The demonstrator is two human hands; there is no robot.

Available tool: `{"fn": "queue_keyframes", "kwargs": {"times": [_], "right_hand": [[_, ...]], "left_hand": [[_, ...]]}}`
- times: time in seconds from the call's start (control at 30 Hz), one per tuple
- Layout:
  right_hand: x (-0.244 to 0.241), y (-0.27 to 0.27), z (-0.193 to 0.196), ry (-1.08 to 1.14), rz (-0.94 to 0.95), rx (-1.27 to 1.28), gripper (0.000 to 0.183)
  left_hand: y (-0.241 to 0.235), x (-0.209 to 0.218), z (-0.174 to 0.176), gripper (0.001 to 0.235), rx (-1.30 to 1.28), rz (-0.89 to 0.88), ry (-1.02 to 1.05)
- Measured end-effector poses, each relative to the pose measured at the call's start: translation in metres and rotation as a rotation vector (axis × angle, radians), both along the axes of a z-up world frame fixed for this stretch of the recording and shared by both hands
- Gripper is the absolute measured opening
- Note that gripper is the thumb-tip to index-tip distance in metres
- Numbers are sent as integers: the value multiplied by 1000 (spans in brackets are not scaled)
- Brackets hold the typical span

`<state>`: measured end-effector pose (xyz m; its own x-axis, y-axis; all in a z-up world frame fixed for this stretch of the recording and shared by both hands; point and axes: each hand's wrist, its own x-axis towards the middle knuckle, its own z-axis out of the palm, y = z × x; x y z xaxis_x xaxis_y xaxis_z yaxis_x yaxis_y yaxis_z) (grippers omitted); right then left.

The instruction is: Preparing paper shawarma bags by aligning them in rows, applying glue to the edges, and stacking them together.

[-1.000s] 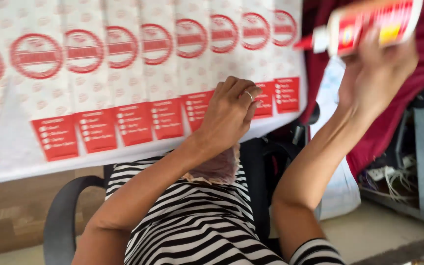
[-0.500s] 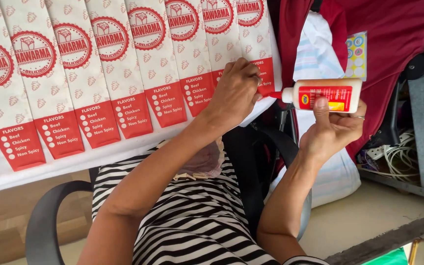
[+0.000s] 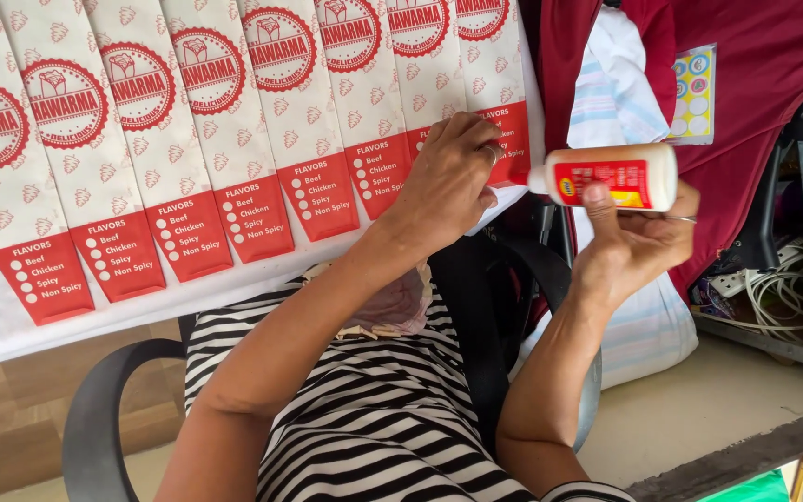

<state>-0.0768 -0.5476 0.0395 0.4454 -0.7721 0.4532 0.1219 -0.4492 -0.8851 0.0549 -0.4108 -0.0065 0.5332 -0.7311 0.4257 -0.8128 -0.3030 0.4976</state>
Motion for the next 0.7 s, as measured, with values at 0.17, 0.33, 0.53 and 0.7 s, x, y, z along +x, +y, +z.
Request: {"fn": "queue_keyframes", "kwargs": {"times": [0.17, 0.33, 0.53, 0.7], "right_hand": [[2, 9, -4, -31, 76, -39, 42], [-4, -9, 1, -17, -4, -53, 41], [2, 11, -4, -40, 67, 0, 41], [-4, -7, -7, -56, -4, -35, 42]], "left_hand": [[-1, 0, -1, 40, -14, 8, -9], [-2, 0, -2, 46, -4, 5, -4], [-1, 0, 0, 45, -10, 13, -3], [-3, -1, -2, 54, 26, 27, -22]]}}
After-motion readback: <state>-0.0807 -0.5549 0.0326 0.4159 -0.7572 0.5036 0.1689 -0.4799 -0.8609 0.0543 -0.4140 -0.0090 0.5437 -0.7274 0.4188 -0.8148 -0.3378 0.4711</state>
